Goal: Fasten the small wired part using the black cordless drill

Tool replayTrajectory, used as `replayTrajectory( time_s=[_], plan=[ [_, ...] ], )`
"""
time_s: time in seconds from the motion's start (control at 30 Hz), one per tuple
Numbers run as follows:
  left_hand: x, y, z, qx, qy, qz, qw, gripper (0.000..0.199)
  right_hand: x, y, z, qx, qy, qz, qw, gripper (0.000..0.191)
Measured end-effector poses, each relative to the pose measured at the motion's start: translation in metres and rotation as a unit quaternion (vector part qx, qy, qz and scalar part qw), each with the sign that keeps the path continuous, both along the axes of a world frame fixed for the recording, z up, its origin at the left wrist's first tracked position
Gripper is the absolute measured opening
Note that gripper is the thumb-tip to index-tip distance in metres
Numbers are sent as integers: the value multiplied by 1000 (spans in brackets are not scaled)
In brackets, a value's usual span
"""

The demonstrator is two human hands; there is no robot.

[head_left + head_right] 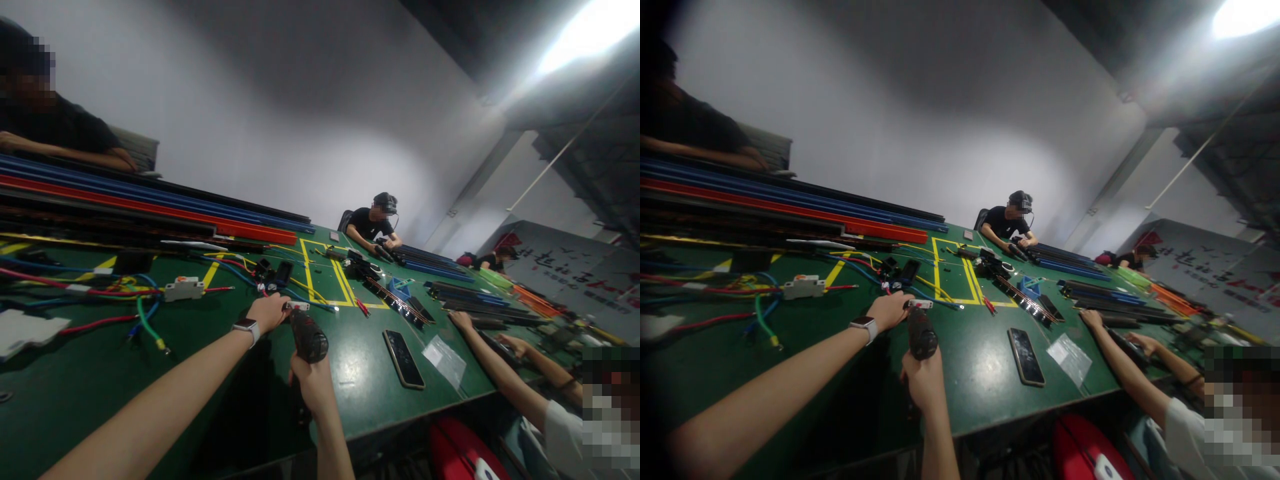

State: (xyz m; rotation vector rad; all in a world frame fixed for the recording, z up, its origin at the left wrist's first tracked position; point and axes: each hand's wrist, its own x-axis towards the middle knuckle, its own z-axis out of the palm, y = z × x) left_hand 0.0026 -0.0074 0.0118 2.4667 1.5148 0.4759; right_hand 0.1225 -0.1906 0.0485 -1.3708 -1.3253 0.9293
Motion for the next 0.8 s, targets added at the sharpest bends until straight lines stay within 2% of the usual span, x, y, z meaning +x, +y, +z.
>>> replayTrajectory(
  time_s=[0.8],
  plan=[
    [0,3,-5,10,2,-6,1000,43,2,4,-8,1,14,-9,1000,7]
  ],
)
